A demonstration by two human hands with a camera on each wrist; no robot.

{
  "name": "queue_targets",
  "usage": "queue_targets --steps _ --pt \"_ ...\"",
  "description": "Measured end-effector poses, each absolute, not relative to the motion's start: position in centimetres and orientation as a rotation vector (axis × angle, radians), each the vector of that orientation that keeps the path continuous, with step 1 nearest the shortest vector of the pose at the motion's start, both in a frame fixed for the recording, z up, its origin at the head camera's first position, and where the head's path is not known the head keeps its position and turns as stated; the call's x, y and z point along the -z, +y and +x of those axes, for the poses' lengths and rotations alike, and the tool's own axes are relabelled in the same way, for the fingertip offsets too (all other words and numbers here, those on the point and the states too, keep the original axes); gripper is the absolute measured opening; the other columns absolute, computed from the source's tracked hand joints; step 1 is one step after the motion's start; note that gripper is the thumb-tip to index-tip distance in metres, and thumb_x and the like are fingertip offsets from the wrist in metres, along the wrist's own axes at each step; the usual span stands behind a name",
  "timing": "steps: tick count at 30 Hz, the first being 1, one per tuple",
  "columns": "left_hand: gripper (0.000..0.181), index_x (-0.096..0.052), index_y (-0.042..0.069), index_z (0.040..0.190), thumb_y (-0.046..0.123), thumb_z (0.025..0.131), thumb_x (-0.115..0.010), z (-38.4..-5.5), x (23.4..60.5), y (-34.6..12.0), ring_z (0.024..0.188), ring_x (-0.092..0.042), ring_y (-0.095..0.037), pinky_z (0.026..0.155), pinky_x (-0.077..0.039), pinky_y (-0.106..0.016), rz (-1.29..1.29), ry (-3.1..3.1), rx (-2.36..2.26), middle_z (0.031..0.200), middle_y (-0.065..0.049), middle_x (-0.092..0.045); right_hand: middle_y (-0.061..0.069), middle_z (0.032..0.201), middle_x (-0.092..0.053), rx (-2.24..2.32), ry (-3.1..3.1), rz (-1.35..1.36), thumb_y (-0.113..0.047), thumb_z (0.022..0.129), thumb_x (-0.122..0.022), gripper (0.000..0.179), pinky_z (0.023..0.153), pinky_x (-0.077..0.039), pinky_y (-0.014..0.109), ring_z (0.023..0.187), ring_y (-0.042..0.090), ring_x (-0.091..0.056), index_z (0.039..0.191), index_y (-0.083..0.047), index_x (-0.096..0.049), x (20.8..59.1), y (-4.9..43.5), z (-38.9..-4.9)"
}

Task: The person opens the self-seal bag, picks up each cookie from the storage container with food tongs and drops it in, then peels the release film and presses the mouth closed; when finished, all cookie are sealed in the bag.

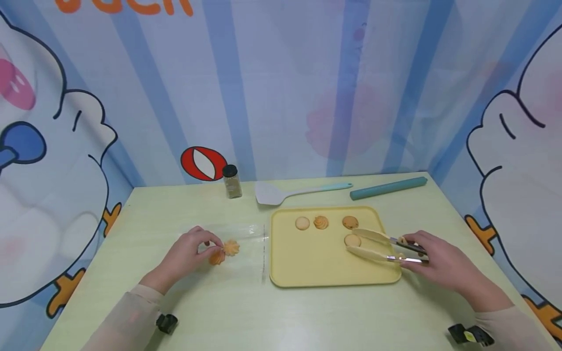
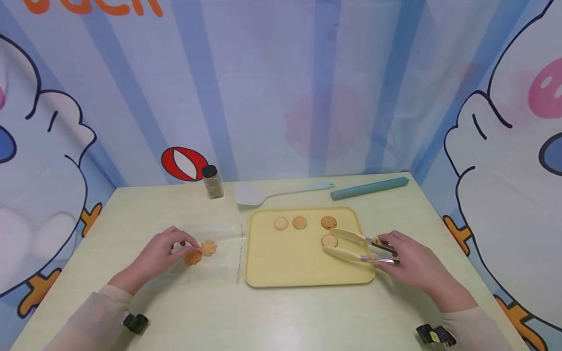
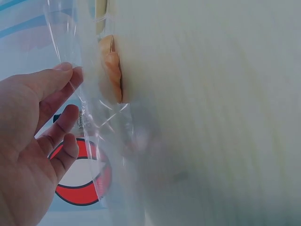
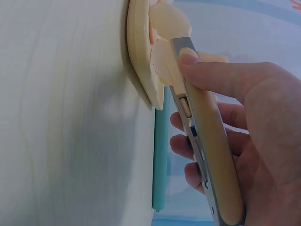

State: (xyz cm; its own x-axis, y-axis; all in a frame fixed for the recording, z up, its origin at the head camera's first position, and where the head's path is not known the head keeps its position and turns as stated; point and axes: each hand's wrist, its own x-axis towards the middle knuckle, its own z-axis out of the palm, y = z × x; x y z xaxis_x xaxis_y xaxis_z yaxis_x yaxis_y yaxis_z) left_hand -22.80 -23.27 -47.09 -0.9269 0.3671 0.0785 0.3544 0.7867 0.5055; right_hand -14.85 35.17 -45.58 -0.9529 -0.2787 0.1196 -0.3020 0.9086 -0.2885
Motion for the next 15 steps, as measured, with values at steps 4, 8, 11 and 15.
queue_targets --steps 4,8,11,15 --pt "0.009 -0.078 0.026 0.100 0.021 0.093 -0.078 -22.62 47.01 -23.30 0.098 -0.056 -0.018 0.084 -0.053 -0.041 0.594 2.942 -0.839 0.098 0.009 -0.068 0.010 0.119 -0.068 -0.465 -3.005 0.461 -0.043 0.087 -0.083 0.059 0.079 -0.058 0.048 0.100 0.026 -0.069 0.128 -0.006 -0.065 45.72 35.23 -14.95" --pt "0.009 -0.078 0.026 0.100 0.020 0.093 -0.078 -22.64 46.78 -23.30 0.098 -0.056 -0.017 0.083 -0.052 -0.040 0.608 2.948 -0.832 0.098 0.010 -0.068 0.009 0.117 -0.069 -0.482 -3.005 0.460 -0.040 0.086 -0.084 0.055 0.077 -0.057 0.046 0.097 0.024 -0.069 0.126 -0.006 -0.065 45.66 35.22 -14.93" --pt "0.008 -0.078 0.026 0.100 0.021 0.093 -0.078 -22.74 46.53 -23.28 0.099 -0.056 -0.018 0.083 -0.052 -0.040 0.604 2.951 -0.830 0.099 0.009 -0.067 0.007 0.113 -0.070 -0.491 -2.999 0.459 -0.036 0.085 -0.085 0.052 0.073 -0.056 0.043 0.092 0.020 -0.067 0.124 -0.007 -0.066 45.52 35.17 -15.07" --pt "0.009 -0.078 0.025 0.102 0.022 0.093 -0.078 -22.70 46.29 -23.28 0.101 -0.056 -0.020 0.084 -0.052 -0.040 0.571 2.938 -0.817 0.101 0.006 -0.067 0.003 0.108 -0.069 -0.492 -2.990 0.477 -0.034 0.084 -0.086 0.048 0.069 -0.053 0.038 0.087 0.015 -0.064 0.121 -0.009 -0.067 45.43 35.13 -15.22"
